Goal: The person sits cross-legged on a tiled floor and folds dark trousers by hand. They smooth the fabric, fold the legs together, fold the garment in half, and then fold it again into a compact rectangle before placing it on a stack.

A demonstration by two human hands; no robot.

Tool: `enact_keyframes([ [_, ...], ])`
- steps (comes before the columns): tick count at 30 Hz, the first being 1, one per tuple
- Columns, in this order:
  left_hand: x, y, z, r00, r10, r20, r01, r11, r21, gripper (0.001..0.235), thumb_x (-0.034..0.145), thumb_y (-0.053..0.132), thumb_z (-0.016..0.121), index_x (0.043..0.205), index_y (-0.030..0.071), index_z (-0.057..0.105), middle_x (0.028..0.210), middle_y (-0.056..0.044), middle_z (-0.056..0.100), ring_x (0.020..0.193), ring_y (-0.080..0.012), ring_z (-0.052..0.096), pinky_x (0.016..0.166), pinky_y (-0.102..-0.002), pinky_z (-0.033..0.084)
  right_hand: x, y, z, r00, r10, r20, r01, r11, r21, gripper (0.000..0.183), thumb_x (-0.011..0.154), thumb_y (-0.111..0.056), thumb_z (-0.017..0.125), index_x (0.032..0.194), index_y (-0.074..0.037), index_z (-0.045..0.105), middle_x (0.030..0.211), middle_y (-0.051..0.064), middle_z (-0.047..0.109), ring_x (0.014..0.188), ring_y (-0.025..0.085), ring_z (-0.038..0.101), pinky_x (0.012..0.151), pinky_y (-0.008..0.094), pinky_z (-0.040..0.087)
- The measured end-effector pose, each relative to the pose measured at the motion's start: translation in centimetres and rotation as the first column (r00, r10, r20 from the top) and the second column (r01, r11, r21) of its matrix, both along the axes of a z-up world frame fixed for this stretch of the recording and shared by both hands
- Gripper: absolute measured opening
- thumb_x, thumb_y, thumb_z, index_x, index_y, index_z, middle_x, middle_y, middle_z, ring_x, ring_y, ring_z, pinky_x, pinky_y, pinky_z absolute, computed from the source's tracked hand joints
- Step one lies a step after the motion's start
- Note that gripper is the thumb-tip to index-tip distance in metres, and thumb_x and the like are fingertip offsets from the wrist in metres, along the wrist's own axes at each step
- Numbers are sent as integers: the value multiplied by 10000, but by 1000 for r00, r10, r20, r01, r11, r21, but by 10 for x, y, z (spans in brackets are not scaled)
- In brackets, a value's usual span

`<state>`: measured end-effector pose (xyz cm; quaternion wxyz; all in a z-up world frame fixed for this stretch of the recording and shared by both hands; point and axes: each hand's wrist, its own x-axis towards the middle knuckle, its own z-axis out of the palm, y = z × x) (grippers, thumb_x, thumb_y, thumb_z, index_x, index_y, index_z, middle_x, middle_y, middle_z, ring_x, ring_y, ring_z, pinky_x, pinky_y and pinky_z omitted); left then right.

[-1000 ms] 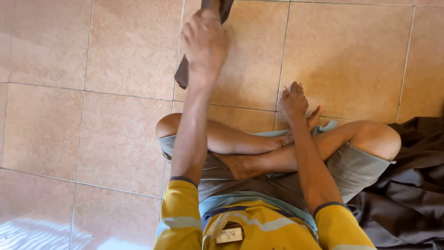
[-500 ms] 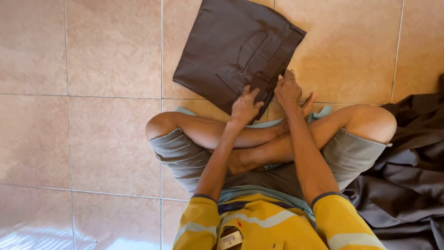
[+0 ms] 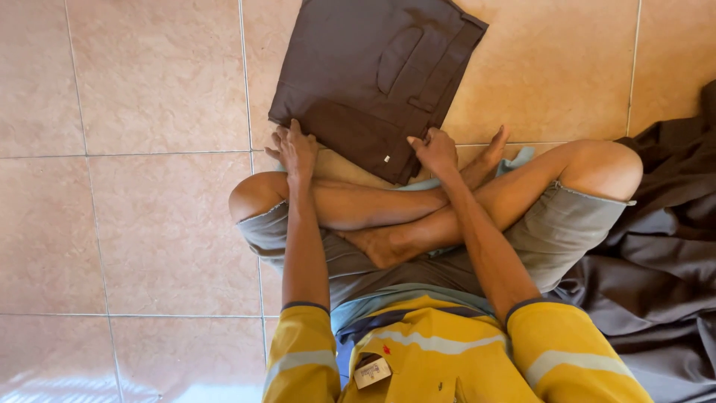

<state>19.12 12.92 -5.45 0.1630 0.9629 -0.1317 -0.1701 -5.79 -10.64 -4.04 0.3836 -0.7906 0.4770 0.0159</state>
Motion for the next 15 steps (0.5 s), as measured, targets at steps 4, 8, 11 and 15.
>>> enact_keyframes([
  [4,-12,-3,14,998,22,-53,-20,999,37,502,864,304,726,1360,293,650,1537,-175,379,1504,-472,228,1129,-803,82,-13,-21,4,978,-186,94,191,980,-47,400,932,-424,695,901,-43,579,848,277,630,945,521,667,770,571,532],
  [8,-2,5,5,977,207,49,-199,971,-135,120,833,196,653,872,275,735,1370,-61,501,1384,-346,420,1091,-745,245,-7,-4,57,970,-236,52,239,970,-55,628,1043,-515,558,1230,71,433,1194,389,552,1194,582,555,996,650,474],
  [11,15,-3,-35,916,379,132,-329,897,-294,302,864,188,681,1117,191,517,1255,-4,523,1228,-270,578,1025,-653,437,-12,-12,19,995,-65,-76,66,998,11,824,1057,-425,620,1452,195,249,1290,463,529,1243,595,551,998,669,488],
  [15,7,-12,-27,937,340,75,-284,870,-402,387,874,203,687,1200,153,484,1184,-93,593,1149,-386,635,942,-649,504,5,-39,45,985,-53,-163,45,998,-52,549,1064,-383,589,1433,-6,441,1312,335,613,1250,495,589,994,644,486],
])
